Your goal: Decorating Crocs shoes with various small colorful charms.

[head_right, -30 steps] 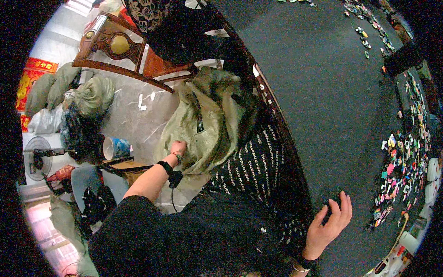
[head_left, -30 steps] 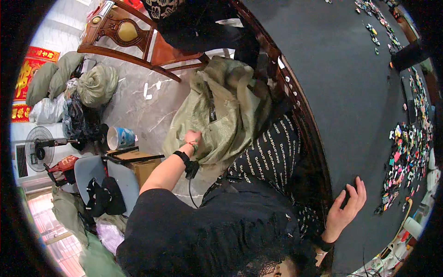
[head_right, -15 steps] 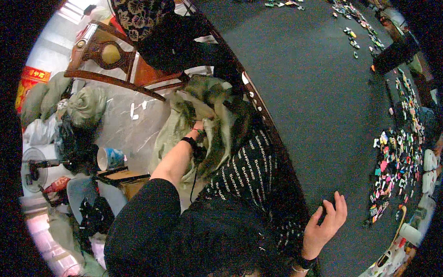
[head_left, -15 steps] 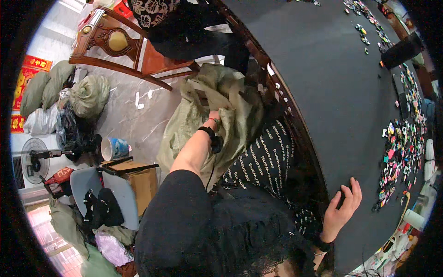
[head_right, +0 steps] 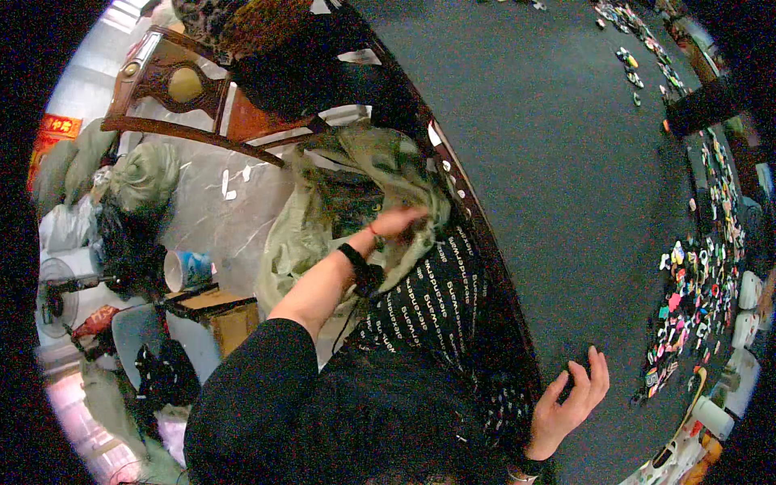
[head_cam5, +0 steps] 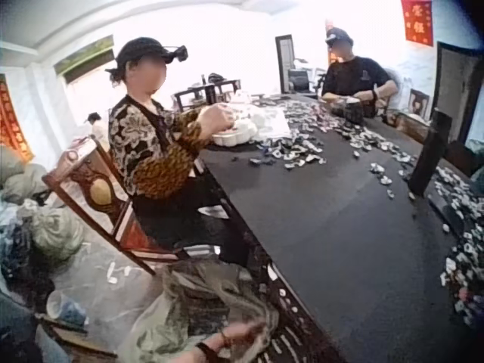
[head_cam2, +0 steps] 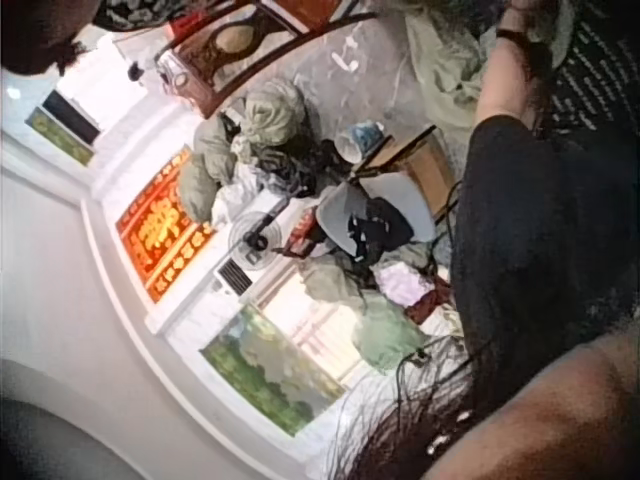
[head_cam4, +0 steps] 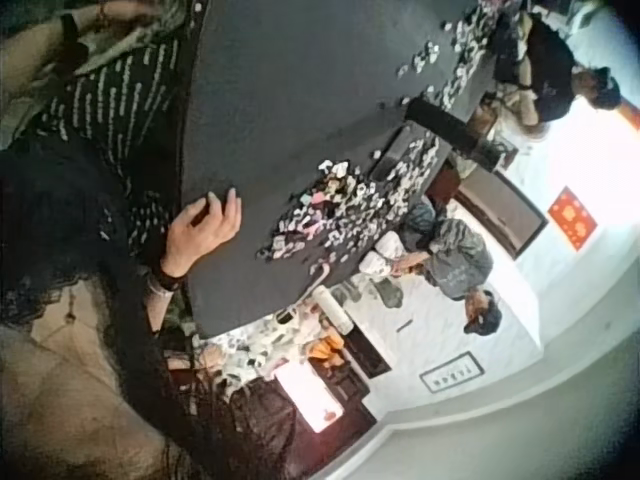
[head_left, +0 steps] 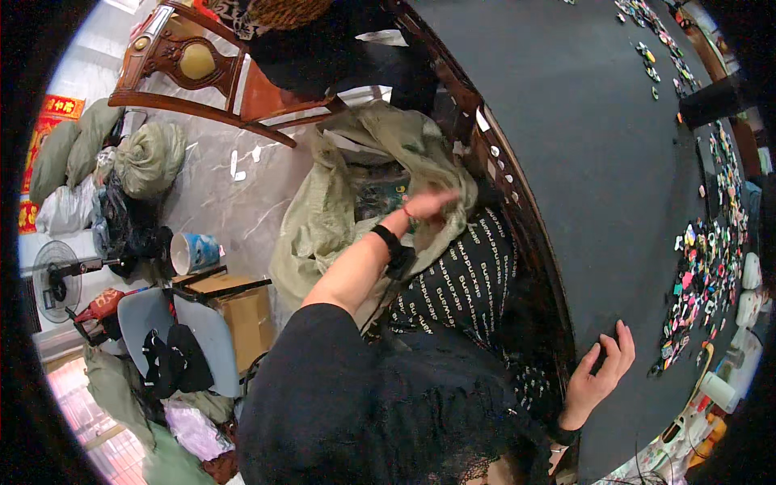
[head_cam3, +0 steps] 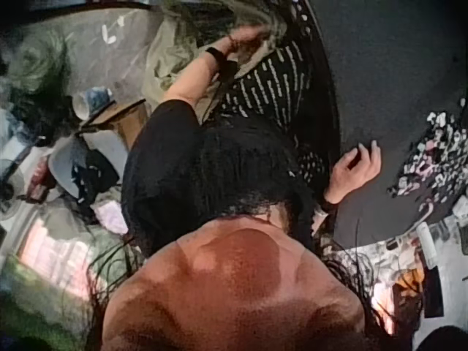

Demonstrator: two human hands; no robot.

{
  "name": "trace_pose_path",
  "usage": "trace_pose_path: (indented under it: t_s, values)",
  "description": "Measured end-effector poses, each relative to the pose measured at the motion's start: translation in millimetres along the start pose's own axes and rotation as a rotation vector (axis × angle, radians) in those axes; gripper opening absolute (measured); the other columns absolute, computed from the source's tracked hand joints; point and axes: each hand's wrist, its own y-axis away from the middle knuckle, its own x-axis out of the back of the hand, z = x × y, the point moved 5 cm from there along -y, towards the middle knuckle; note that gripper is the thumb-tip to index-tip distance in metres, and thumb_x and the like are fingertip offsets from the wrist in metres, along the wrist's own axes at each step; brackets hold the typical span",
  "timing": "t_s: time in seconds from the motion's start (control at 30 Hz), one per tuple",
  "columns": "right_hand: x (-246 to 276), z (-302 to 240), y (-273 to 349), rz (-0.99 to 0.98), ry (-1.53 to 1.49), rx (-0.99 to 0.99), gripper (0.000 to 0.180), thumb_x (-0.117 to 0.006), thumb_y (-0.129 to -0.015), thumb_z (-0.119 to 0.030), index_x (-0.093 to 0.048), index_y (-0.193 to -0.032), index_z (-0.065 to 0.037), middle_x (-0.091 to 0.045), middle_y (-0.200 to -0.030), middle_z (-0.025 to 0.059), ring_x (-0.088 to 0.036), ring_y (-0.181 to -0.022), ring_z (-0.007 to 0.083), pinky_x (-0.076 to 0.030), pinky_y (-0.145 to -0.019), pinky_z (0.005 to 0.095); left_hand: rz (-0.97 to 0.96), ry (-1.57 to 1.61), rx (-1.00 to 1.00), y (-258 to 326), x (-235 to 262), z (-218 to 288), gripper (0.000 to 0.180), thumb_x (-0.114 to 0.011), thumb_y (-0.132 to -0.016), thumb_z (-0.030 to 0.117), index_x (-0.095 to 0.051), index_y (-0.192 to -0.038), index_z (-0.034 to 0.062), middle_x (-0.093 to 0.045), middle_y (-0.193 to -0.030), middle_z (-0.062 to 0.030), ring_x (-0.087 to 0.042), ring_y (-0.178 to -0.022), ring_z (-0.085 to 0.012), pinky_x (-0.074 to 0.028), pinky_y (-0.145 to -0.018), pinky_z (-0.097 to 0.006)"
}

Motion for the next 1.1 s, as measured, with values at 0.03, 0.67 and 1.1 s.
trace_pose_path:
  t_s: [0.03,0.67,1.1]
  values:
    - [3.8,23.8,5.2,0.023,0.187,-0.058,0.016,-0.056,-0.088,0.001,-0.058,-0.104,-0.001,-0.056,-0.132,0.0189,-0.049,-0.125,0.04,-0.038,-0.105,0.0511,0.102,0.831,0.522,-80.3,-12.0,88.6,0.033,-0.048,-0.099,0.029,-0.067,-0.122,0.0157,-0.066,-0.118,-0.0189,-0.065,-0.102,-0.0329,-0.052,-0.086,-0.04]
    - [3.4,11.5,-0.6,0.012,0.164,-0.139,0.023,-0.062,-0.077,0.001,-0.057,-0.099,-0.005,-0.056,-0.127,0.0157,-0.049,-0.124,0.0392,-0.037,-0.103,0.0507,-0.145,-0.13,0.912,20.1,-46.7,-107.1,0.129,-0.083,-0.064,0.056,-0.004,-0.158,0.0162,-0.041,-0.148,-0.0218,-0.038,-0.138,-0.0396,-0.035,-0.113,-0.045]
    - [18.2,10.3,2.1,0.129,0.133,-0.073,0.018,-0.069,-0.077,-0.007,-0.062,-0.095,-0.008,-0.06,-0.12,0.0108,-0.053,-0.119,0.0316,-0.044,-0.092,0.0444,-0.06,-0.358,0.768,54.1,-11.2,-111.9,0.059,-0.077,-0.079,0.039,-0.056,-0.117,-0.0017,-0.063,-0.123,-0.0226,-0.061,-0.116,-0.0354,-0.053,-0.092,-0.042]
